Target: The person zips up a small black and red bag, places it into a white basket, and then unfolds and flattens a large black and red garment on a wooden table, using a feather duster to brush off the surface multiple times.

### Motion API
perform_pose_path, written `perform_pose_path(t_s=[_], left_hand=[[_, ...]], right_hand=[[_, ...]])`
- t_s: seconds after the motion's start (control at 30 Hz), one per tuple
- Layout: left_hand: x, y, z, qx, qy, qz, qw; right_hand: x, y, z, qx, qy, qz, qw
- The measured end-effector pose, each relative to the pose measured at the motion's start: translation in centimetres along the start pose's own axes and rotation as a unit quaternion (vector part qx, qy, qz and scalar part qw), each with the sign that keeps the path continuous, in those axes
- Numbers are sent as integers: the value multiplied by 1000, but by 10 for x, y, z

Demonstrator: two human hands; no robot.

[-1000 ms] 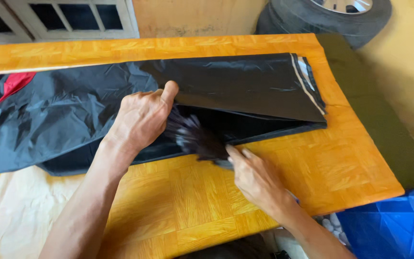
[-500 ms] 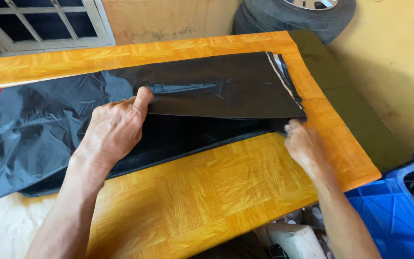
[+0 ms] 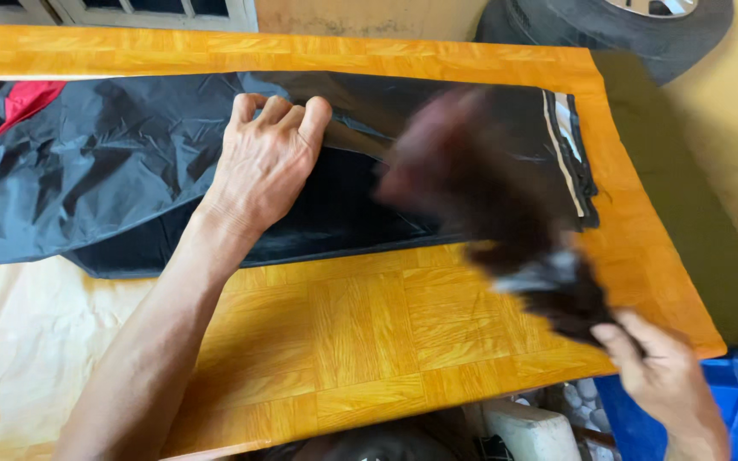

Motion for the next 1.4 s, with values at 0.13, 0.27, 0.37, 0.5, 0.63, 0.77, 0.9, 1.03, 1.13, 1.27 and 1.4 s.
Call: perform_pose_path(t_s=[0.13,0.27,0.37,0.5,0.63,0.77,0.9,1.03,1.13,1.27,1.4], left_hand=[[-6,1,-1,5,25,9,1000],[-2,4,0,8,26,7,1000],[2,8,2,2,76,46,996],[-1,9,1,-3,87,48,995],[1,8,2,-10,88,49,995],[0,9,1,-11,87,57,995],[-1,9,2,-7,87,43,995],[-4,8,2,-25,86,37,995],[0,9,4,-22,87,35,995],[4,8,5,-5,67,35,997],[4,5,9,24,37,41,998]], right_hand=[[54,-97,4,-230,-104,114,961],[103,-143,-7,-231,-140,202,941],[136,-165,-8,-241,-187,205,930],[191,-220,3,-263,-184,258,911],[223,-269,19,-305,-201,252,896],[249,-313,37,-361,-252,217,871],[243,-343,37,-322,-319,125,883],[270,-338,15,-291,-286,190,893],[276,-344,31,-274,-330,133,894],[222,-381,72,-242,-428,76,867],[202,-324,54,-347,-346,121,863]])
Point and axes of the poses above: each hand's wrist, its own z-axis away from the middle knuckle, its own x-axis out of the palm, y = z × x, the point moved 5 cm from there along -z, towards the middle knuckle, and after that the axes turned 4 degrees about x, right-handed, at the moved point
